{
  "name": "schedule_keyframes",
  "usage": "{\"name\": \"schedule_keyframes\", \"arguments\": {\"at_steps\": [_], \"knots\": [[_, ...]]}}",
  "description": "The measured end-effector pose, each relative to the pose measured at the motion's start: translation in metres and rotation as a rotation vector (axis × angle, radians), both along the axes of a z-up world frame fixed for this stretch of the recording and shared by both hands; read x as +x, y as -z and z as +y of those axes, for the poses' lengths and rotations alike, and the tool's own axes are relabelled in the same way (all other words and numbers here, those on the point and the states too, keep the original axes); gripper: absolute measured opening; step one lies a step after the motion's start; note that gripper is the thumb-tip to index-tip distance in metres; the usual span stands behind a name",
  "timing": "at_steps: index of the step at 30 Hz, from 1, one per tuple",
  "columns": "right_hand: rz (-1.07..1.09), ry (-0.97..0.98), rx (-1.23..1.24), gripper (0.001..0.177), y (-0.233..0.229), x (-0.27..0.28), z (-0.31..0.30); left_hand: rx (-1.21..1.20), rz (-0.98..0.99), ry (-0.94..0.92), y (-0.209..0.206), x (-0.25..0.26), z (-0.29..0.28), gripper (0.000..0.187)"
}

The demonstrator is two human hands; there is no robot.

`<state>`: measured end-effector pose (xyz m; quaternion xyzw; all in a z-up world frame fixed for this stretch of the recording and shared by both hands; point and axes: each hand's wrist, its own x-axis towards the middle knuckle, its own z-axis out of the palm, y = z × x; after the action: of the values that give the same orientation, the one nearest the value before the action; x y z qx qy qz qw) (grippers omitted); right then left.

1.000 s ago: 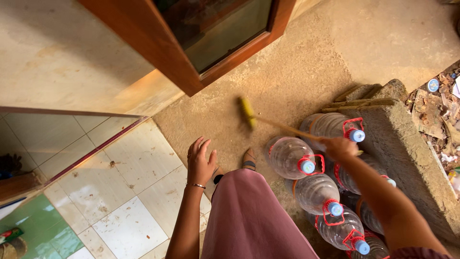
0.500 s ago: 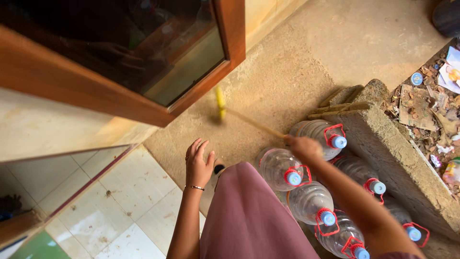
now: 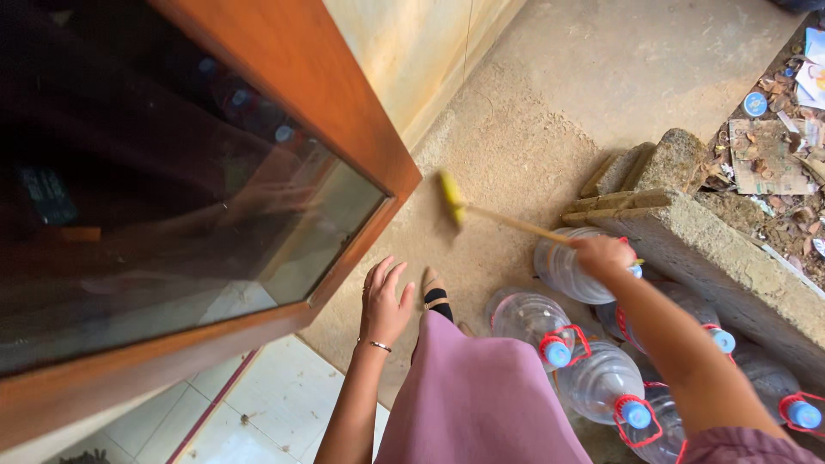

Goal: The person sweeps the ground and floor using a long-handled brush, moving around large plastic bottles and debris in both an outdoor dirt area and an indoor tiled space.

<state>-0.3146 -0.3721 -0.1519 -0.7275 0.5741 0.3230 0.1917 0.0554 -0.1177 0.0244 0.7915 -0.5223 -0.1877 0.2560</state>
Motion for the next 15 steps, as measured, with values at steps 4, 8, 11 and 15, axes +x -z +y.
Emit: {"name": "schedule_keyframes", "arguments": {"at_steps": [4,8,11,15], "knots": [[0.042,0.002,-0.124,0.052,-0.007,-0.016,-0.049,-0.010,0.002,0.046,-0.006,0.017,-0.037,0.042],[-0.021,0.010,-0.069,0.043,-0.050,-0.001,-0.039,-0.003,0.009,0.086,-0.002,0.028,-0.069,0.040],[-0.121,-0.069,-0.011,0.039,-0.067,0.043,-0.005,-0.016,0.017,0.094,-0.001,0.032,-0.091,0.040],[-0.231,-0.095,0.189,0.038,-0.041,0.117,0.046,-0.075,-0.011,0.113,-0.006,0.027,-0.122,0.040]]}}
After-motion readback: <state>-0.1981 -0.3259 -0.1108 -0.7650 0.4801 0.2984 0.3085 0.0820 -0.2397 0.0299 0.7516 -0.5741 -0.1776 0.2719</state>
